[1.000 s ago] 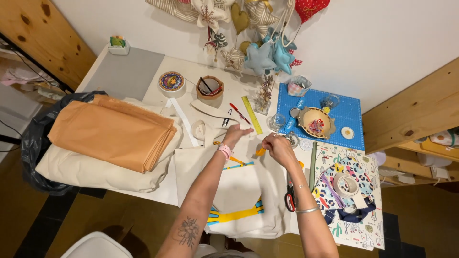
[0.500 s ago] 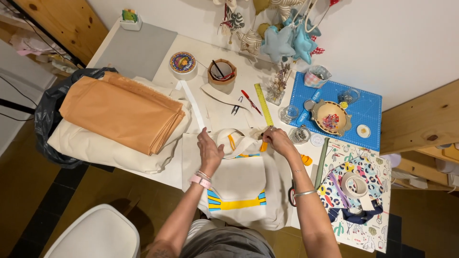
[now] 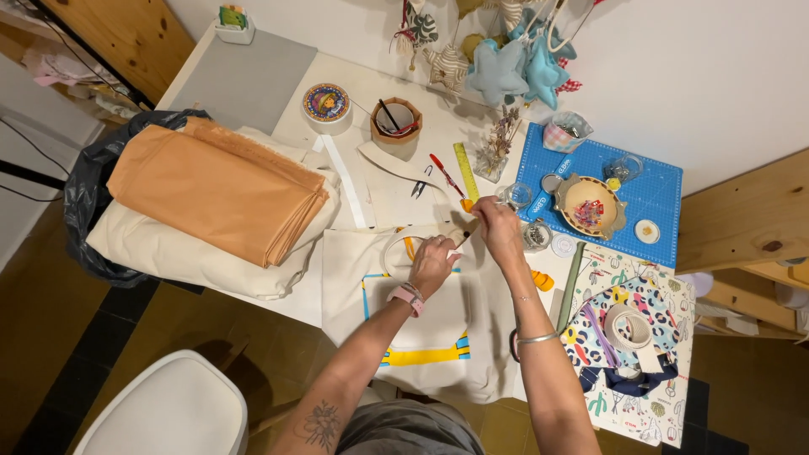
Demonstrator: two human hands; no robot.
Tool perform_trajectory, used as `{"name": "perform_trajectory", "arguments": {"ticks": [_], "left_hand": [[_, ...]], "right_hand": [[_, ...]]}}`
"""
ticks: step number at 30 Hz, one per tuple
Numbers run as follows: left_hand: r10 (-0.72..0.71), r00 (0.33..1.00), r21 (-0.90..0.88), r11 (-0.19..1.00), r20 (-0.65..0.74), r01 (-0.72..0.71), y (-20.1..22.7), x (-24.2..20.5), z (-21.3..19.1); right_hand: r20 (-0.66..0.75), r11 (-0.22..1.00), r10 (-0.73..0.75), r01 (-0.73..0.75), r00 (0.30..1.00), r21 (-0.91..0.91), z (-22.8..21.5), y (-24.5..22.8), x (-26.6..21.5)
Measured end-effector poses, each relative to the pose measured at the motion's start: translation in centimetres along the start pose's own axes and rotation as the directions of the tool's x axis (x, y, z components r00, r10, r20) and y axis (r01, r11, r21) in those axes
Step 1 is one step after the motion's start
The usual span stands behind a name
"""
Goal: Positioning and sewing decorative fabric strips onto a white tote bag using a sewing machine.
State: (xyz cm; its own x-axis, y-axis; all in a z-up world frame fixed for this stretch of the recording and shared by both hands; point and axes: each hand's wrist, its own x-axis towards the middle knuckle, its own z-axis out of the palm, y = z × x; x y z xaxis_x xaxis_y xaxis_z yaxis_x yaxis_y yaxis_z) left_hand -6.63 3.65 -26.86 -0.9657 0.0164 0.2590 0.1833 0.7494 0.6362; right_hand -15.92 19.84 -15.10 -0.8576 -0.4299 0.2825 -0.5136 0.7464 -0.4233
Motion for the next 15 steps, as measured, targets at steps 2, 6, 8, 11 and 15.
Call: {"name": "perform_trajectory", "arguments": {"ticks": [2, 6, 8, 11, 15], "left_hand": [[0.006, 0.998, -0.021, 1.000, -0.060, -0.007, 0.7, -0.6, -0.6], [0.005, 0.982, -0.042, 0.999, -0.187, -0.013, 1.7, -1.2, -1.3], [-0.006, 0.979, -0.032, 0.999, -0.205, 0.000, 2.7, -1.4, -2.4], [0.011, 0.972, -0.008, 1.000, -0.235, -0.013, 3.3, -1.2, -2.8], [0.074, 0.962, 0.020, 0.997, -0.262, -0.071, 2.2, -1.3, -0.8]], "right_hand": [[0.097, 0.997, -0.041, 0.046, 0.995, -0.054, 2.0, 0.1, -1.3], [0.352, 0.993, -0.099, 0.116, 0.931, -0.029, 3.0, -0.1, -3.2], [0.427, 0.996, -0.085, 0.093, 0.900, 0.003, 2.0, -0.1, -2.7], [0.512, 0.997, -0.073, 0.059, 0.856, 0.044, 0.4, -0.6, -2.0], [0.501, 0.997, -0.048, 0.076, 0.864, -0.035, -0.2, -1.0, -2.7]]}}
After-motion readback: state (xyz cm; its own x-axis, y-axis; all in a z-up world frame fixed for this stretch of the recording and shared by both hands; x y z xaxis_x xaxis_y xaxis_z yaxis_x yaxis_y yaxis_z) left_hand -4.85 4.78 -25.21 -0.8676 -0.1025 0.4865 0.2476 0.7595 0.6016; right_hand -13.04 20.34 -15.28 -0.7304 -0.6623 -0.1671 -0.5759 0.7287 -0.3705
